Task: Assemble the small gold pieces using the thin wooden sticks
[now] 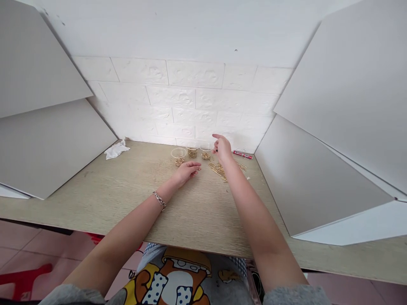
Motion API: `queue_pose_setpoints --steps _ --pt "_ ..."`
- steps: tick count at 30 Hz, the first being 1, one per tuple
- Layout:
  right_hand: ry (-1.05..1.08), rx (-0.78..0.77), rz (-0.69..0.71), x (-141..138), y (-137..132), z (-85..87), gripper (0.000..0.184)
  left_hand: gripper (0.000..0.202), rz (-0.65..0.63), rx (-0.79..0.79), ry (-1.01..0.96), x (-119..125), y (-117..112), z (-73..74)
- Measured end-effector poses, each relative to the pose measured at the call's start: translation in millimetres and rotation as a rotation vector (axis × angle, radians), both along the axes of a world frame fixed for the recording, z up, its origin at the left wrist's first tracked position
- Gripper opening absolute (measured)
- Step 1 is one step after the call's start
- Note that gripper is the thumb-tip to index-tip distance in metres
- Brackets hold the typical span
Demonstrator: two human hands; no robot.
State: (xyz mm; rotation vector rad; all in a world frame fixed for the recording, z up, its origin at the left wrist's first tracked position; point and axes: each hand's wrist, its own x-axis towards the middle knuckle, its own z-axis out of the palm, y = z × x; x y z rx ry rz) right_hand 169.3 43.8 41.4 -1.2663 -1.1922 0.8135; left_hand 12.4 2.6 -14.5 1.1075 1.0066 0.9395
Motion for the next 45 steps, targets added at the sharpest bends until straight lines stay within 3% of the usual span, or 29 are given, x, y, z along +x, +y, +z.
queue_pose_setpoints --steps 3,5,8,12,18,23,29,34,39,45 --pt "0.36 -0.069 0.072 -15.4 -18.6 -16.8 0.038 0.011 -0.072 -0.155 -0.119 0.2 -2.4 1.7" --pt "0.416 -0.065 0.068 -29.1 -28.5 -31.7 0.033 0.008 -0.143 -0.241 -0.149 0.3 -4.7 2.8" --pt "0.251 0.022 0.078 -47.4 -38.1 -51.1 0.021 0.003 -0.203 -0.287 -0.14 1.3 -7.8 4.5" --pt "0.041 0.101 0.14 -59.0 -45.1 -61.3 0.023 0.022 -0.16 -0.241 -0.153 3.2 -8.9 5.7" --pt "-0.078 0.168 0.144 -56.9 -49.4 -59.7 0.024 0.027 -0.112 -0.189 -0.18 6.8 -8.7 0.5" --pt "-0.03 0.18 0.163 -53.5 -49.5 -52.9 0.025 0.032 -0.147 -0.161 -0.295 4.5 -10.6 3.6" --pt "0.124 0.131 0.271 -55.2 -57.0 -37.2 0.026 0.036 -0.222 -0.107 -0.346 -3.9 -14.5 18.5" --pt "0.395 0.0 0.301 -54.5 -66.4 -29.7 0.022 0.031 -0.28 -0.052 -0.408 -6.2 -18.4 24.4" --pt "0.563 -0.145 0.381 -45.6 -72.3 -30.1 0.019 0.032 -0.289 -0.034 -0.345 -5.2 -21.7 27.8" --pt "0.694 -0.147 0.429 -42.3 -73.7 -34.9 0.02 0.034 -0.292 -0.002 -0.294 -4.2 -23.6 29.7"
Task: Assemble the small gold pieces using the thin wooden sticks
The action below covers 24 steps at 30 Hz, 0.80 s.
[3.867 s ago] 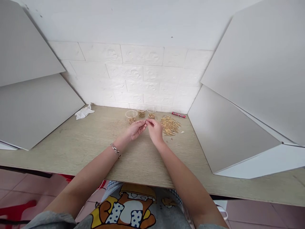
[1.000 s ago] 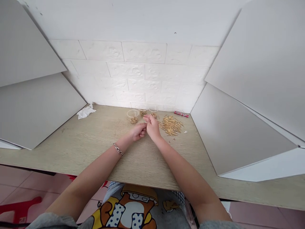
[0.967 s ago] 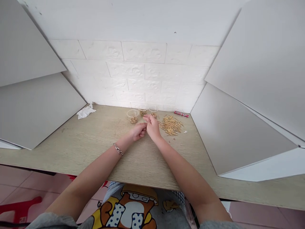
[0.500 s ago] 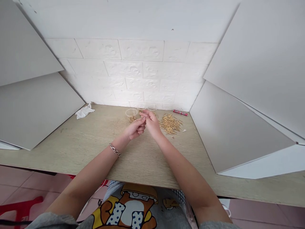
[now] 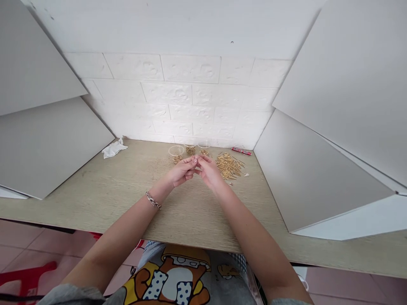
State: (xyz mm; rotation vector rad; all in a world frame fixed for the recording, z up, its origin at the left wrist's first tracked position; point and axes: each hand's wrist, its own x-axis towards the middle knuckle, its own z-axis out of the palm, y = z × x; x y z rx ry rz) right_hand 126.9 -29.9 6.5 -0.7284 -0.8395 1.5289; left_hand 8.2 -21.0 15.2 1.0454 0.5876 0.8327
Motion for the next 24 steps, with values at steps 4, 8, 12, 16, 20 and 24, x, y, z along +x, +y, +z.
queue_pose_setpoints --steps 4,8,12,16,20,24 --pt "-0.027 0.032 0.032 1.5 0.0 -1.2 0.019 0.036 0.006 0.015 0.024 -0.3 1.1 -1.2" --pt "-0.058 0.055 0.054 4.5 0.6 -1.4 0.02 0.035 0.001 -0.002 0.02 -0.5 1.8 -3.5" --pt "-0.019 0.04 0.028 5.9 1.5 -2.0 0.021 0.032 0.003 -0.009 0.028 -0.2 2.9 -5.9" --pt "0.006 0.013 0.0 5.8 1.7 -3.0 0.022 0.032 0.002 -0.017 0.022 0.0 5.3 -7.6" --pt "0.016 0.012 -0.009 5.2 1.3 -3.6 0.022 0.03 -0.005 -0.034 0.005 -1.3 7.4 -8.7" --pt "-0.036 0.048 -0.024 6.9 1.3 -2.5 0.021 0.027 -0.047 -0.045 -0.009 -3.6 7.7 -8.3"
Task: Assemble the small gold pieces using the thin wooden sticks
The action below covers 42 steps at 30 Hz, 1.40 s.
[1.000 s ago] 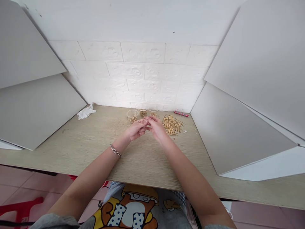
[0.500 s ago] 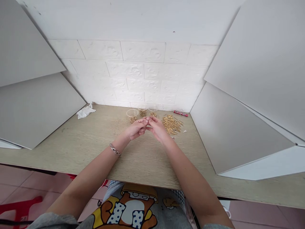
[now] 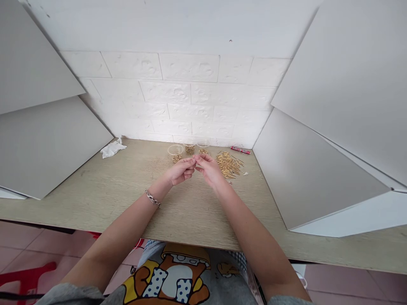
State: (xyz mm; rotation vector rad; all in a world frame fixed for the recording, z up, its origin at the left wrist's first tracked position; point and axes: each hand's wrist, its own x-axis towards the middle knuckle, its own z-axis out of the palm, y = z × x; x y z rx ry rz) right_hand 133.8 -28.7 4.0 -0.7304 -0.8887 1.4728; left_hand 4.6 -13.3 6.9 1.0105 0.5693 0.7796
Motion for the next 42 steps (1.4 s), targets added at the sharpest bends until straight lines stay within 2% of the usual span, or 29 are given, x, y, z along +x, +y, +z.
queue_pose_setpoints --steps 8,12,17,21,34,39,42 --pt "-0.278 0.047 -0.104 7.1 6.4 -2.9 0.024 0.023 0.025 -0.027 0.048 0.2 0.1 1.8" --pt "-0.454 0.159 -0.117 13.5 11.2 -3.2 0.023 0.02 0.048 -0.054 0.05 -0.4 0.8 1.4" --pt "-0.731 0.279 -0.094 25.2 9.9 5.3 0.019 0.021 0.078 -0.065 0.049 -2.0 -0.2 4.1" --pt "-0.766 0.286 -0.095 27.8 8.5 6.8 0.018 0.021 0.075 -0.052 0.048 -2.3 0.1 4.6" --pt "-0.69 0.267 -0.076 24.3 8.3 2.8 0.019 0.02 0.074 -0.022 0.102 -2.0 1.1 3.4" --pt "-0.741 0.29 -0.138 21.1 7.9 1.4 0.018 0.021 0.101 -0.005 0.136 -0.8 1.1 4.2" --pt "-0.837 0.353 -0.223 19.9 6.6 1.1 0.015 0.02 0.11 -0.005 0.137 -0.3 0.7 3.6"
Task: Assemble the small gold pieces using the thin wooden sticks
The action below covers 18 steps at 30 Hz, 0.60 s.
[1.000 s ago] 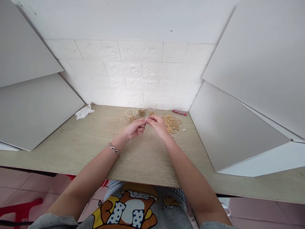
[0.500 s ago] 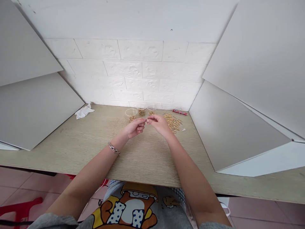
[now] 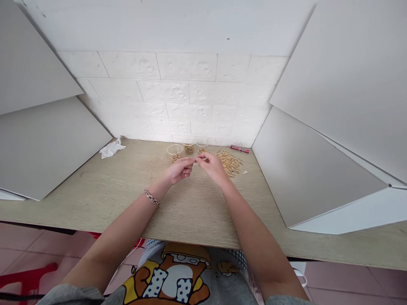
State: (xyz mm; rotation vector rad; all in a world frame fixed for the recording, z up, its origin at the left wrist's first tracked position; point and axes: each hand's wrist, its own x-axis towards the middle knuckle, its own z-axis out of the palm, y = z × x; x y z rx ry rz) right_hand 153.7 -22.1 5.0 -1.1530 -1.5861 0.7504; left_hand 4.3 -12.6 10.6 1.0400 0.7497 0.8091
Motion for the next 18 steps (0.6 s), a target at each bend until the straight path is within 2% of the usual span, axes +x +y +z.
queue_pose_setpoints --steps 3,7,13,18 --pt "-0.134 0.124 -0.041 -0.5 -1.4 -0.9 0.014 0.021 -0.008 0.001 -0.013 -0.1 0.1 -1.4" --pt "-0.216 0.226 -0.013 -1.1 -1.7 -2.6 0.014 0.023 -0.018 -0.017 -0.029 -0.4 0.8 -2.7" --pt "-0.159 0.185 0.012 -0.5 -0.7 -2.1 0.015 0.018 -0.033 -0.079 -0.111 -1.5 2.4 -5.3" --pt "-0.13 0.173 -0.022 -2.6 -1.1 -4.1 0.017 0.016 -0.029 -0.138 -0.15 -1.9 3.4 -6.3"
